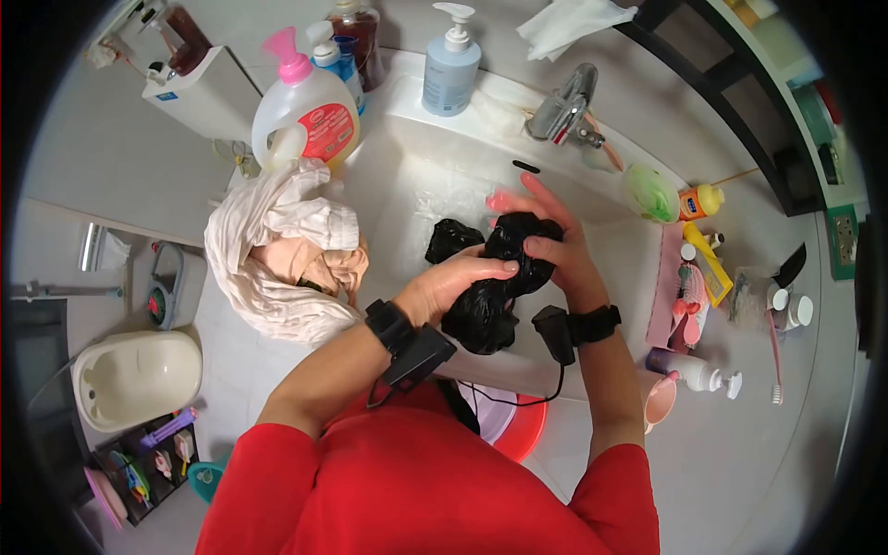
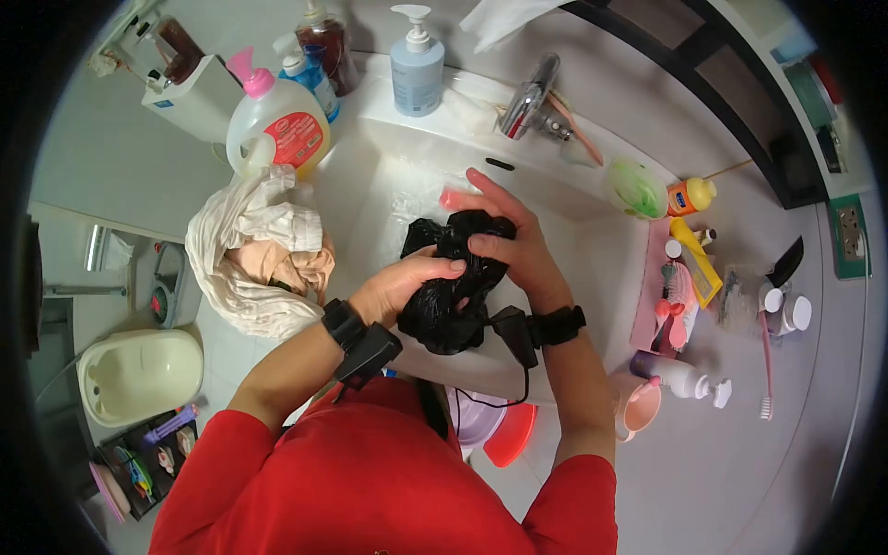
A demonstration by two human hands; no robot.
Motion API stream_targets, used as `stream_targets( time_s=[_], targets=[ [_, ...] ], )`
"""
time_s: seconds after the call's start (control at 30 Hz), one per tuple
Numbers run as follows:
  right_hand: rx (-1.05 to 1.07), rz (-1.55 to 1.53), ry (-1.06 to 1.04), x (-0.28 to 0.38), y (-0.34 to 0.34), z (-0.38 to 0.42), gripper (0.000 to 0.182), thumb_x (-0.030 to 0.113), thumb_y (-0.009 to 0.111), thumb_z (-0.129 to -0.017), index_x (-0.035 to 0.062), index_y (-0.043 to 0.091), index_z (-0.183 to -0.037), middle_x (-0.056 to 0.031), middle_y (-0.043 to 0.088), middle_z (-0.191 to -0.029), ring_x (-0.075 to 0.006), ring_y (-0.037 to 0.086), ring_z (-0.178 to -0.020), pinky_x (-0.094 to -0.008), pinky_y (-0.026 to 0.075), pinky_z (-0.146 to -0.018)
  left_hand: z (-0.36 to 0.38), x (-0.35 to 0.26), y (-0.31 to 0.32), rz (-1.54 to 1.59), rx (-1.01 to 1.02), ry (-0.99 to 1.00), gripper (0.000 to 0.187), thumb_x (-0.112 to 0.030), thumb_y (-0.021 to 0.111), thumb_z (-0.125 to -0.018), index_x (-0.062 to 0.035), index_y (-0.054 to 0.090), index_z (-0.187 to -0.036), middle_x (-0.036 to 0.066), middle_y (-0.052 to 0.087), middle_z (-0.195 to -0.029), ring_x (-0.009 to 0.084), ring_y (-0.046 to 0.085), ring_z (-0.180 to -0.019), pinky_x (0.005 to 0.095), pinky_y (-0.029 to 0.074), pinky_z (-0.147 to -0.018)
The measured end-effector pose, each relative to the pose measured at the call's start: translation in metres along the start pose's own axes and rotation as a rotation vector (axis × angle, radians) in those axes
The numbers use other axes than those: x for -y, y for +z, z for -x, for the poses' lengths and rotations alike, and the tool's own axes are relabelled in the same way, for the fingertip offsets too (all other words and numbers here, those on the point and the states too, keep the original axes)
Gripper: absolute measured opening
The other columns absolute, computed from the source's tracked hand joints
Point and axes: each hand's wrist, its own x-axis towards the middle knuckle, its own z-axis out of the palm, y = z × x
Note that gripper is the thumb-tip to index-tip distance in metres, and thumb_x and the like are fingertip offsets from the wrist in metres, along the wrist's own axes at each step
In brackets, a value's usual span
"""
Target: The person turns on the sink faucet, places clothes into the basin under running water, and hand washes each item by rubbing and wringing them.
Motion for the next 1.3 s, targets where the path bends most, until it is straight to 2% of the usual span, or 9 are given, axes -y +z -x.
stream_targets(
  time_s=[0.37,0.6,0.7,0.8,0.9,1.03,1.13,1.23,1.3],
  targets=[
    [-0.012,0.868,0.005,-0.011,0.022,-0.022,0.029,0.005,0.045,-0.079,0.0093,0.062,-0.102,-0.0131,0.062,-0.075,-0.0267,0.059,-0.067,-0.0337,0.047,-0.063,-0.032,0.008,0.001,-0.674,-0.189,0.299,0.037,-0.017,0.071,-0.064,0.0004,0.058,-0.094,0.010,0.063,-0.088,0.0189,0.061,-0.082,0.0304,0.047,-0.073],
    [-0.038,1.236,-0.047,-0.029,0.028,-0.024,0.015,0.005,0.046,-0.078,0.0043,0.060,-0.083,-0.0176,0.059,-0.071,-0.0355,0.056,-0.066,-0.0370,0.047,-0.064,-0.028,0.008,0.013,-1.204,-0.557,0.044,0.042,-0.029,0.068,-0.065,-0.0018,0.057,-0.096,0.018,0.063,-0.088,0.0341,0.060,-0.086,0.0375,0.047,-0.074],
    [-0.060,1.097,0.071,-0.029,0.022,-0.019,0.024,0.013,0.055,-0.076,0.0097,0.058,-0.100,-0.0148,0.061,-0.087,-0.0312,0.058,-0.080,-0.0400,0.047,-0.068,-0.024,0.008,0.007,-1.099,-0.560,0.228,0.044,-0.028,0.071,-0.061,-0.0002,0.057,-0.093,0.019,0.063,-0.084,0.0321,0.061,-0.083,0.0371,0.048,-0.075],
    [-0.350,0.365,0.079,0.004,0.026,0.004,0.081,0.018,0.072,-0.067,0.0061,0.028,-0.134,-0.0096,0.044,-0.124,-0.0191,0.041,-0.115,-0.0315,0.041,-0.089,-0.023,-0.004,-0.003,-0.540,-0.389,0.360,0.036,-0.019,0.071,-0.062,0.0019,0.058,-0.088,0.011,0.063,-0.081,0.0205,0.061,-0.076,0.0300,0.047,-0.069],
    [-0.007,0.360,0.176,-0.009,0.035,0.031,0.078,0.018,0.074,-0.066,0.0026,0.034,-0.131,-0.0101,0.048,-0.118,-0.0195,0.042,-0.115,-0.0309,0.040,-0.091,0.001,-0.042,0.034,-0.300,-0.213,0.316,0.043,-0.012,0.070,-0.068,-0.0015,0.050,-0.105,0.006,0.058,-0.087,0.0130,0.056,-0.078,0.0258,0.047,-0.064],
    [-0.257,0.088,0.242,0.011,0.046,0.032,0.056,0.011,0.073,-0.065,0.0004,0.050,-0.115,-0.0085,0.055,-0.109,-0.0177,0.052,-0.101,-0.0304,0.043,-0.086,0.004,-0.061,0.052,-0.389,-0.013,0.279,0.064,-0.014,0.070,-0.071,-0.0017,0.035,-0.123,0.009,0.057,-0.093,0.0163,0.054,-0.091,0.0299,0.044,-0.078],
    [-0.413,-0.087,0.113,0.029,0.045,0.030,0.042,0.004,0.069,-0.068,-0.0003,0.054,-0.107,-0.0084,0.059,-0.100,-0.0181,0.057,-0.091,-0.0295,0.046,-0.082,0.039,-0.067,0.039,-0.161,-0.192,0.404,0.078,-0.027,0.065,-0.078,-0.0084,0.017,-0.136,0.013,0.051,-0.116,0.0254,0.048,-0.109,0.0439,0.037,-0.091],
    [-0.489,-0.239,-0.010,0.050,0.053,0.028,0.033,0.006,0.065,-0.072,-0.0005,0.057,-0.103,-0.0090,0.060,-0.096,-0.0191,0.058,-0.089,-0.0300,0.046,-0.083,0.036,-0.043,-0.010,0.014,-0.517,-0.129,0.102,-0.058,0.064,-0.070,-0.0142,0.004,-0.141,0.020,-0.002,-0.145,0.0388,0.008,-0.131,0.0664,0.024,-0.092],
    [-0.423,-0.321,-0.053,0.057,0.061,0.030,0.029,0.011,0.058,-0.079,-0.0010,0.055,-0.105,-0.0118,0.059,-0.101,-0.0214,0.056,-0.097,-0.0330,0.043,-0.089,0.026,-0.032,-0.001,0.203,-0.617,-0.202,0.099,-0.064,0.057,-0.070,-0.0128,0.010,-0.140,0.020,0.006,-0.144,0.0381,0.014,-0.131,0.0642,0.025,-0.094]
  ],
)
